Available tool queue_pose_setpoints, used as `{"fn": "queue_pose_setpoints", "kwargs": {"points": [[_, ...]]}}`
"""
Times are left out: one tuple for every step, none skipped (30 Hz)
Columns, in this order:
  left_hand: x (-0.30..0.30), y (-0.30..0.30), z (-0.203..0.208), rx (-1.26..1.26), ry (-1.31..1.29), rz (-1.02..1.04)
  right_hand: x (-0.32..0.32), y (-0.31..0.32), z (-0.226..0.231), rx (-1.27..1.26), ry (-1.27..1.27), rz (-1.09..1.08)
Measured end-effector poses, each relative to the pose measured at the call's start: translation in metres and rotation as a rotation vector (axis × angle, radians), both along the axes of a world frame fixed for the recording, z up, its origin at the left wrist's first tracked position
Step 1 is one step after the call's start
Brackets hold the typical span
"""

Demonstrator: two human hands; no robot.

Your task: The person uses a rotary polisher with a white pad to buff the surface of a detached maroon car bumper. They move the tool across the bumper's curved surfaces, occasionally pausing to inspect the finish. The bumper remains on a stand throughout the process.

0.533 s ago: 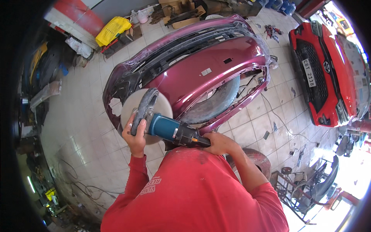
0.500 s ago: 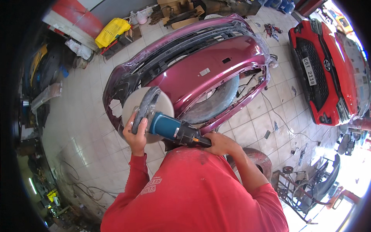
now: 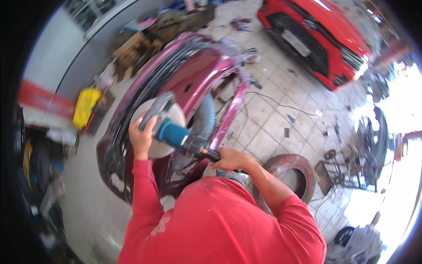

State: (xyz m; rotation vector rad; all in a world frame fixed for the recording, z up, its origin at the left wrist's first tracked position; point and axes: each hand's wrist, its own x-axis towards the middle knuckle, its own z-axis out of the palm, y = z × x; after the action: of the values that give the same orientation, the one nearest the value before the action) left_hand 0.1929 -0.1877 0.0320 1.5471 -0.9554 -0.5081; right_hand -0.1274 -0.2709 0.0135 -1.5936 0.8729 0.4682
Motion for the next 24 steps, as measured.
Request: {"fn": "queue_pose_setpoints", "kwargs": {"points": [[0.0,0.002,-0.005,-0.011,-0.014,0.023,0.0,-0.003,-0.004,0.007,0.002,0.021],[-0.001,0.005,-0.005,-0.018,-0.018,0.028,0.0,-0.006,-0.009,0.02,0.002,0.052],[-0.005,0.01,-0.004,0.057,-0.021,0.058,-0.004,-0.005,-0.014,0.015,0.008,0.055],[-0.006,0.016,-0.004,0.076,-0.028,0.066,-0.005,-0.003,-0.019,0.014,0.012,0.07],[-0.007,0.02,-0.004,0.095,-0.035,0.073,-0.007,-0.001,-0.022,0.013,0.017,0.084],[-0.01,0.044,-0.008,0.102,-0.046,0.081,-0.008,0.017,-0.028,0.015,-0.008,0.102],[-0.012,0.061,-0.005,0.111,-0.058,0.102,-0.006,0.025,-0.032,0.019,-0.035,0.133],[-0.013,0.078,-0.003,0.123,-0.066,0.122,-0.004,0.033,-0.033,0.025,-0.058,0.165],[-0.014,0.096,-0.004,0.127,-0.055,0.167,0.001,0.042,-0.03,0.025,-0.065,0.167],[-0.014,0.112,-0.004,0.134,-0.043,0.215,0.006,0.044,-0.03,-0.006,-0.101,0.211],[-0.015,0.126,-0.006,0.14,-0.03,0.263,0.011,0.045,-0.029,-0.037,-0.137,0.256],[-0.014,0.139,-0.01,0.136,-0.05,0.308,0.015,0.047,-0.03,-0.066,-0.174,0.299],[-0.013,0.149,-0.016,0.138,-0.073,0.346,0.019,0.047,-0.034,-0.04,-0.162,0.329],[-0.013,0.157,-0.022,0.139,-0.094,0.382,0.022,0.044,-0.038,-0.014,-0.149,0.358],[-0.013,0.165,-0.021,0.174,-0.104,0.431,0.028,0.042,-0.041,0.011,-0.147,0.404],[-0.014,0.166,-0.021,0.169,-0.084,0.444,0.029,0.042,-0.041,0.01,-0.145,0.403],[-0.018,0.166,-0.021,0.165,-0.064,0.457,0.027,0.04,-0.039,0.01,-0.142,0.402],[-0.023,0.168,-0.019,0.163,-0.047,0.479,0.027,0.04,-0.038,0.012,-0.144,0.408],[-0.028,0.165,-0.01,0.172,-0.041,0.442,0.025,0.039,-0.04,-0.018,-0.156,0.397],[-0.026,0.16,-0.009,0.219,-0.055,0.387,0.017,0.036,-0.043,-0.045,-0.167,0.384],[-0.028,0.153,-0.008,0.208,-0.069,0.384,0.013,0.034,-0.047,-0.068,-0.188,0.376],[-0.032,0.143,-0.006,0.195,-0.085,0.383,0.009,0.03,-0.049,-0.059,-0.193,0.372],[-0.035,0.132,-0.003,0.189,-0.064,0.353,0.003,0.023,-0.05,-0.053,-0.195,0.361],[-0.038,0.117,-0.002,0.178,-0.042,0.318,-0.003,0.014,-0.051,-0.052,-0.196,0.346]]}}
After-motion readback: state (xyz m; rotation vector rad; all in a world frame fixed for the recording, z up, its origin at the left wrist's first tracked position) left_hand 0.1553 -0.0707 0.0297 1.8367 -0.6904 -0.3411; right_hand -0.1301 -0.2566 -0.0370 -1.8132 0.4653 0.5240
